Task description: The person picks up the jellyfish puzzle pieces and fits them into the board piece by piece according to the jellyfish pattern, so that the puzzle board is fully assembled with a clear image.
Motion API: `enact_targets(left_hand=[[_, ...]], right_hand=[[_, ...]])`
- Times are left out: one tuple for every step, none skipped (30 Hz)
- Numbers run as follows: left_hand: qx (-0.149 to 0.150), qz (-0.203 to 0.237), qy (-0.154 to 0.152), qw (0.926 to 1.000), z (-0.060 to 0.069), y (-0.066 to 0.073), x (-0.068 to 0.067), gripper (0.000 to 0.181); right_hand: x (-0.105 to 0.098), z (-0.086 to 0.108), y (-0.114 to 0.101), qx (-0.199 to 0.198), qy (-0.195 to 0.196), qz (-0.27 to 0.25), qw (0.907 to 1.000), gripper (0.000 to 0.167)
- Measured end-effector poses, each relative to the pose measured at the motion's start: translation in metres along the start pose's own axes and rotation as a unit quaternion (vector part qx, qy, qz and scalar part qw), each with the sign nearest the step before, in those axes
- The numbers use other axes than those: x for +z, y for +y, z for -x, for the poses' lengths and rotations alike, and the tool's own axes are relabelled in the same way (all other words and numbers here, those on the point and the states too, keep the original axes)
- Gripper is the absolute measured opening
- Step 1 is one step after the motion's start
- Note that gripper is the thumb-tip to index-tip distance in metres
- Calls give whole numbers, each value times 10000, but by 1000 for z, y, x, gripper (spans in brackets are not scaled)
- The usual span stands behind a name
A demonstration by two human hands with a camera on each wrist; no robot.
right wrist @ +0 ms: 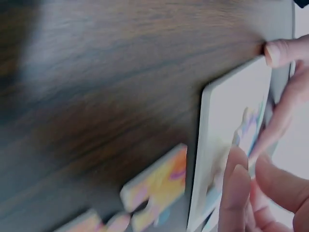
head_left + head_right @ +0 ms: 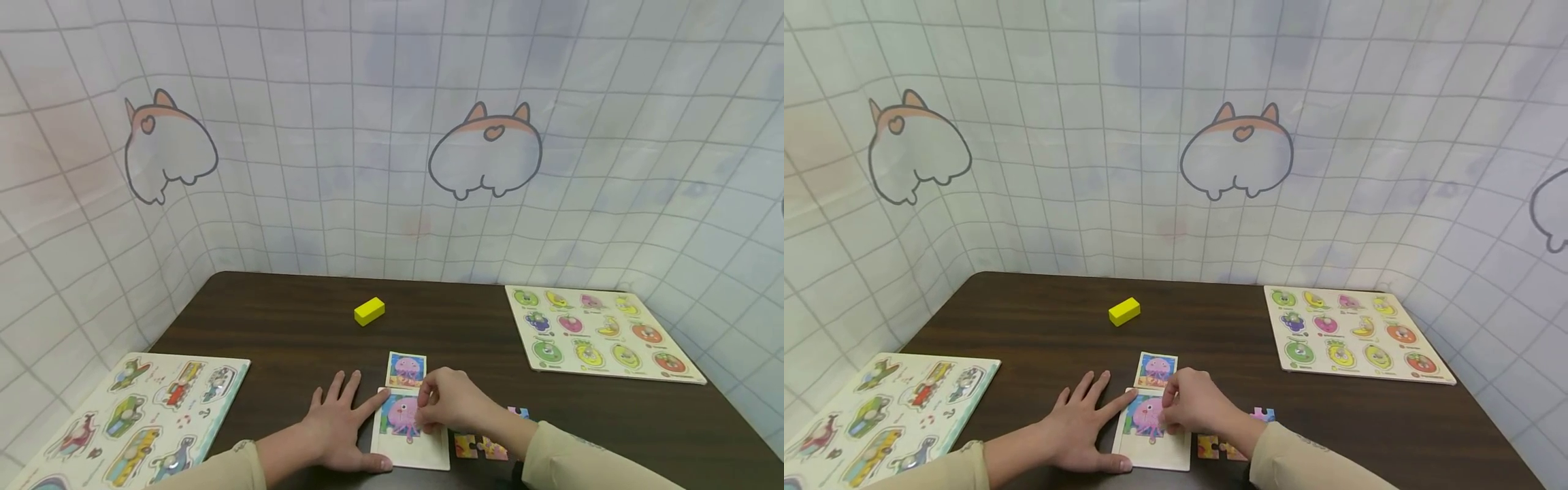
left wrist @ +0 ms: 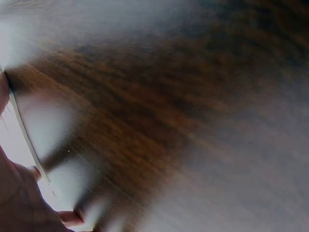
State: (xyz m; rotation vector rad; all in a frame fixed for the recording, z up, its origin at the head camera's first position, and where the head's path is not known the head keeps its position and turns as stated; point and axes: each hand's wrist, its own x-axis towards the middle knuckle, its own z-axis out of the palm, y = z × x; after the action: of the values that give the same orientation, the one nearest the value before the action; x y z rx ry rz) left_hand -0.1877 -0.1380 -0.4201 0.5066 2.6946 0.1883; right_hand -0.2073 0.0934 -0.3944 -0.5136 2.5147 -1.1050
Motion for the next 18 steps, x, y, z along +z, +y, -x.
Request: enact_targets(left_hand=[[-11, -4, 1, 10000, 0, 0, 0, 100], [-27, -8, 10, 10000, 0, 0, 0, 99], [-47, -6, 30, 10000, 0, 1, 0, 99], [-63, -11, 33, 10000, 0, 1, 0, 99], [-76, -12, 38, 10000, 1, 1, -1, 99], [-85, -15, 40, 10000, 1, 1, -1, 99], [-86, -11, 37, 10000, 1, 1, -2, 99], [-85, -5, 29, 10000, 1, 1, -2, 99], [-82, -1, 20, 10000, 1, 1, -1, 99], [-76, 3, 8, 10000, 1, 1, -1, 99], [-67, 8, -6, 10000, 0, 1, -1, 99], [-57, 15, -22, 10000, 0, 1, -1, 99], [-35, 13, -63, 10000, 0, 0, -1, 99], [-32, 16, -73, 10000, -1, 0, -1, 99], [-29, 17, -76, 10000, -1, 0, -1, 99], [-30, 14, -80, 10000, -1, 0, -1, 100], [-33, 15, -76, 10000, 0, 0, -1, 100], [-38, 15, -64, 10000, 0, 0, -1, 99]], right_hand=[[-3, 2, 2, -77, -46, -60, 9999, 15], [-7, 4, 4, -135, -87, -96, 9998, 14], [-11, 7, 7, -194, -127, -117, 9997, 13], [-14, 9, 10, -257, -160, -124, 9995, 12], [-18, 11, 13, -313, -185, -147, 9992, 12], [-21, 14, 16, -387, -203, -159, 9989, 12], [-25, 17, 20, -451, -221, -178, 9986, 13], [-28, 19, 24, -486, -230, -188, 9984, 13], [-31, 22, 29, -530, -234, -199, 9981, 13], [-35, 25, 34, -593, -231, -213, 9977, 13], [-39, 27, 39, -625, -225, -244, 9975, 13], [-43, 30, 44, -653, -218, -285, 9972, 13], [-46, 33, 49, -656, -206, -340, 9971, 14], [-50, 36, 54, -654, -185, -390, 9969, 15], [-55, 39, 59, -656, -161, -441, 9967, 16], [-59, 43, 64, -635, -140, -504, 9966, 17], [-63, 46, 68, -583, -112, -572, 9966, 19], [-67, 49, 73, -549, -80, -634, 9964, 21]])
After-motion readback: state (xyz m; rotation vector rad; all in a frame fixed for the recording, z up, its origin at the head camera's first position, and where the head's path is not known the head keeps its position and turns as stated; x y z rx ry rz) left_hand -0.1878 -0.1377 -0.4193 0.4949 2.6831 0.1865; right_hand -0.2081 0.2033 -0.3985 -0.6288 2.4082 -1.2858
